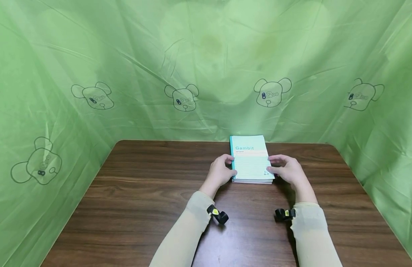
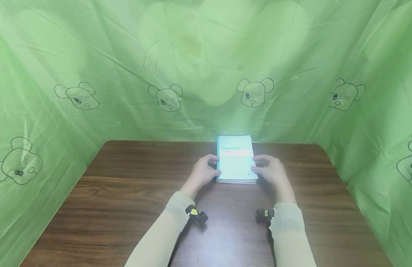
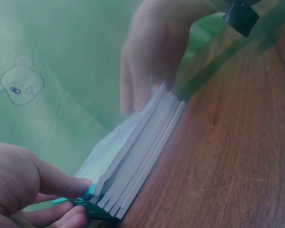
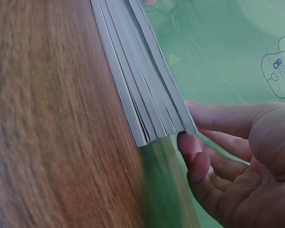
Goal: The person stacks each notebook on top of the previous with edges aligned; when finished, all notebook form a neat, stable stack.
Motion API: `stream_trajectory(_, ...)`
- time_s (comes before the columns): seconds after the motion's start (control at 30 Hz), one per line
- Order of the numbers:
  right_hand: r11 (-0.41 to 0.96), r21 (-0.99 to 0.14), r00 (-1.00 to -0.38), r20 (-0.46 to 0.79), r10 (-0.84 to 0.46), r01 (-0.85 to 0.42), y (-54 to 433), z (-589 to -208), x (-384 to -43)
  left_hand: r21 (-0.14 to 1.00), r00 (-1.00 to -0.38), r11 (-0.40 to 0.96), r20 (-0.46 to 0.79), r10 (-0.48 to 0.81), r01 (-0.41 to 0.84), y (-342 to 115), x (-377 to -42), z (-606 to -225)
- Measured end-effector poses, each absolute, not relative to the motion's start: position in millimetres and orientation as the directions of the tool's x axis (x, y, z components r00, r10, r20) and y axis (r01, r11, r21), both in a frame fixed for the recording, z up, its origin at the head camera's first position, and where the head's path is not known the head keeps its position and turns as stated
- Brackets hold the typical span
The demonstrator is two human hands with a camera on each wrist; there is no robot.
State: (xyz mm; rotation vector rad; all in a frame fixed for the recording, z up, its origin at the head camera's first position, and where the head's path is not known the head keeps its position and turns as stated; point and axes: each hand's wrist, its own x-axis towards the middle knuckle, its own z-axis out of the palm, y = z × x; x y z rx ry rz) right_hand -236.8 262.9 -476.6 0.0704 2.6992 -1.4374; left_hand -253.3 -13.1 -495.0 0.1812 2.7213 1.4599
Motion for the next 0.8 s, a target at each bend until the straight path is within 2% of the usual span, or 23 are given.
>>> stream_trajectory(0.5, 0.610, -0.789, -0.994, -0.104, -0.025, 0.067, 256.9, -478.0, -239.8, 0.853, -0.989, 0.514, 0.013, 0.149, 0.089, -19.6, -253.8, -493.4)
stream_trajectory(0.7, 0.708, -0.702, -0.991, -0.129, -0.024, 0.074, 257.5, -460.2, -226.5, 0.854, -0.990, 0.508, 0.051, 0.131, 0.111, -26.3, -250.2, -482.7)
stream_trajectory(0.8, 0.743, -0.668, -0.994, -0.104, -0.039, 0.041, 263.2, -449.7, -216.2, 0.859, -0.989, 0.495, 0.079, 0.126, 0.132, -37.0, -242.8, -471.8)
